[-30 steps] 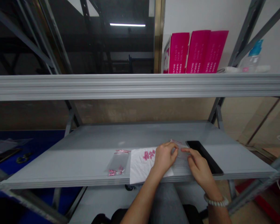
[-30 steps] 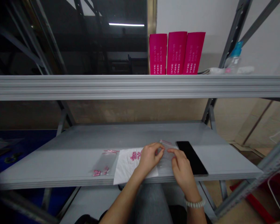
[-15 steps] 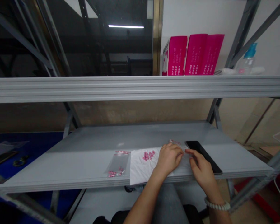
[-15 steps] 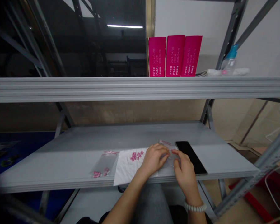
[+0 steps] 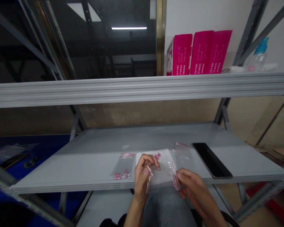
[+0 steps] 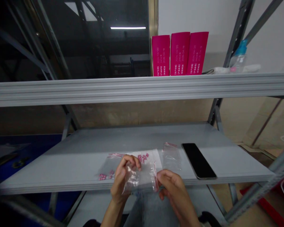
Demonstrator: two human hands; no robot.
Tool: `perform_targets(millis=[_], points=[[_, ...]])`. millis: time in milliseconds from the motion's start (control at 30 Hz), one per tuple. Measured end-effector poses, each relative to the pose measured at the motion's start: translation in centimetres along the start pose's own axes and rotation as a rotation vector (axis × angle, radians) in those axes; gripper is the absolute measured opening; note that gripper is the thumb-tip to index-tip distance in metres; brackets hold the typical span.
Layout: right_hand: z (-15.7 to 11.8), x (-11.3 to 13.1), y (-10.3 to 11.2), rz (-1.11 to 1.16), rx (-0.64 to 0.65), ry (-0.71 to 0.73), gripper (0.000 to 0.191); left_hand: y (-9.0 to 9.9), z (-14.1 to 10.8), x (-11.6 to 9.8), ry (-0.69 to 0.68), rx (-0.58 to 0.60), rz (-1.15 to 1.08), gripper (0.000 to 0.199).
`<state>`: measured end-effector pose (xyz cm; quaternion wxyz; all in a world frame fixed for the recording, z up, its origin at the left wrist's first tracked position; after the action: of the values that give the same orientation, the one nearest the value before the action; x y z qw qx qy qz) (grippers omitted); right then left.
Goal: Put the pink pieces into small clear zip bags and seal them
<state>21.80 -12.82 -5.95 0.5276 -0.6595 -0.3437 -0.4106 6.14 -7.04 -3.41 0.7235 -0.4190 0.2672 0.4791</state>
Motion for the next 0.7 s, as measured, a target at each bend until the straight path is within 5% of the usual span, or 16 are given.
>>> perform_targets(millis=[233,500,700], points=[[0.0,-2.1,-0.7,0.026,0.078,-0.106,0.036,3.0,-1.3,0.2,0.082,0.028,0.072,0.015],[0.2,-2.4,-0.7,0.001,0.058,-0.100,0.039,3.6,-1.4,0.5,0.189,-0.048,0.223,0.009],[0.9,-3.8,-0.1,-0.215,0.108,-0.057,0.039,3.6,-1.4,0.1,0.139,0.028,0.423,0.011]])
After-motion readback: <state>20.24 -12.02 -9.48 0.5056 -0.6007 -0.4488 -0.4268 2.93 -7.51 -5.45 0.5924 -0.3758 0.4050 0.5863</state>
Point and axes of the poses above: each hand's wrist, its own z-axis towards the middle knuckle, its own y-axis out of the back of the hand, x = y × z, the point moved 3 cm from there along z, towards the middle knuckle, and after that the axes turned 9 degrees about -x, right-handed, at the moved point
